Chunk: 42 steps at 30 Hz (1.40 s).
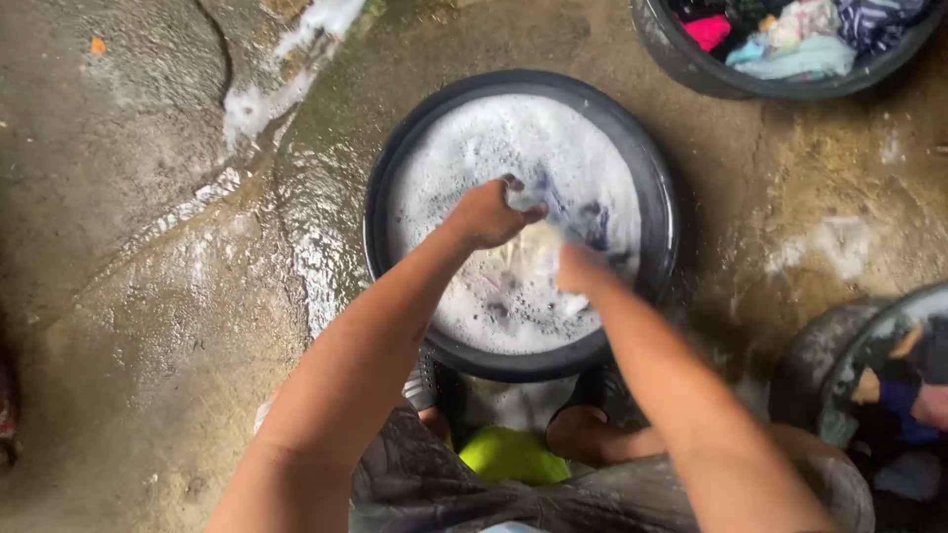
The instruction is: Hand washing various clothes in a basin with soapy water.
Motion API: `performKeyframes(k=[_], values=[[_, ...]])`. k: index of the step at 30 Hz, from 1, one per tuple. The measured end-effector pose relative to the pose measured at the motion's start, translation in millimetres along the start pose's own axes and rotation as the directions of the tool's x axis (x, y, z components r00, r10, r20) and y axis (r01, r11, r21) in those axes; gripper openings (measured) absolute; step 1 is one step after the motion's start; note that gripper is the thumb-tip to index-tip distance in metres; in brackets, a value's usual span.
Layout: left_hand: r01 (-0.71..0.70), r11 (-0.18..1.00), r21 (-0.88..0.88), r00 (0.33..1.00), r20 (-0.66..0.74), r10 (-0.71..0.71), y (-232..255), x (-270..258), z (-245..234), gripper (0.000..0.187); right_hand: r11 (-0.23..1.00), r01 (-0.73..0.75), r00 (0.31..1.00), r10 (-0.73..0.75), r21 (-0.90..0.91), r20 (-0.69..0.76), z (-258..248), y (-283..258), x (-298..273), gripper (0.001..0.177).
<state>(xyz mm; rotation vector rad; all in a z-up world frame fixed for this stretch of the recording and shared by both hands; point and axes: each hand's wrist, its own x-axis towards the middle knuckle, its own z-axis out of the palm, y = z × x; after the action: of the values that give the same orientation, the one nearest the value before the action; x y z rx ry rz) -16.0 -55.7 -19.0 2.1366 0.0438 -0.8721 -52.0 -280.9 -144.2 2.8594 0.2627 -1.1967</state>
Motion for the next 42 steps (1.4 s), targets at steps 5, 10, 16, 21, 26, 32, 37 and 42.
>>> performKeyframes(k=[5, 10, 16, 21, 26, 32, 37, 42], values=[[-0.048, 0.990, 0.133, 0.999, 0.011, 0.047, -1, 5, 4, 0.089, 0.974, 0.089, 0.996, -0.087, 0.207, -0.017, -111, 3, -77, 0.034], [-0.515, 0.840, 0.171, 0.856, 0.154, 0.493, -21, 17, 33, 0.120, 0.897, 0.203, 0.975, -0.148, 0.392, -0.167, -239, -19, -203, 0.024], [-0.468, 0.844, 0.264, 0.879, 0.036, 0.476, 38, -54, -37, 0.036, 0.914, 0.042, 0.959, 0.077, 0.403, -0.274, -245, -8, -225, 0.049], [-0.418, 0.795, 0.441, 0.792, -0.252, 0.556, 36, -77, -66, 0.031, 0.897, 0.253, 0.889, -0.068, 0.363, -0.452, -150, 23, -159, 0.081], [-0.379, 0.731, 0.568, 0.766, -0.251, 0.592, 26, -74, -88, 0.024, 0.933, -0.013, 0.968, 0.103, 0.360, -0.230, -152, 24, -149, 0.052], [-0.156, 0.793, 0.588, 0.938, -0.163, 0.305, -4, -45, -72, 0.021, 0.765, -0.003, 0.995, -0.064, 0.644, 0.081, -143, 68, -99, 0.054], [-0.021, 0.712, 0.702, 0.974, -0.148, 0.174, -4, -43, -58, 0.080, 0.836, -0.086, 0.922, 0.273, 0.542, -0.275, -98, 8, -62, 0.053], [0.003, 0.770, 0.638, 1.000, -0.002, -0.003, 18, -47, -47, 0.074, 0.988, 0.020, 0.978, 0.012, 0.153, -0.208, 48, -27, -15, 0.065]])
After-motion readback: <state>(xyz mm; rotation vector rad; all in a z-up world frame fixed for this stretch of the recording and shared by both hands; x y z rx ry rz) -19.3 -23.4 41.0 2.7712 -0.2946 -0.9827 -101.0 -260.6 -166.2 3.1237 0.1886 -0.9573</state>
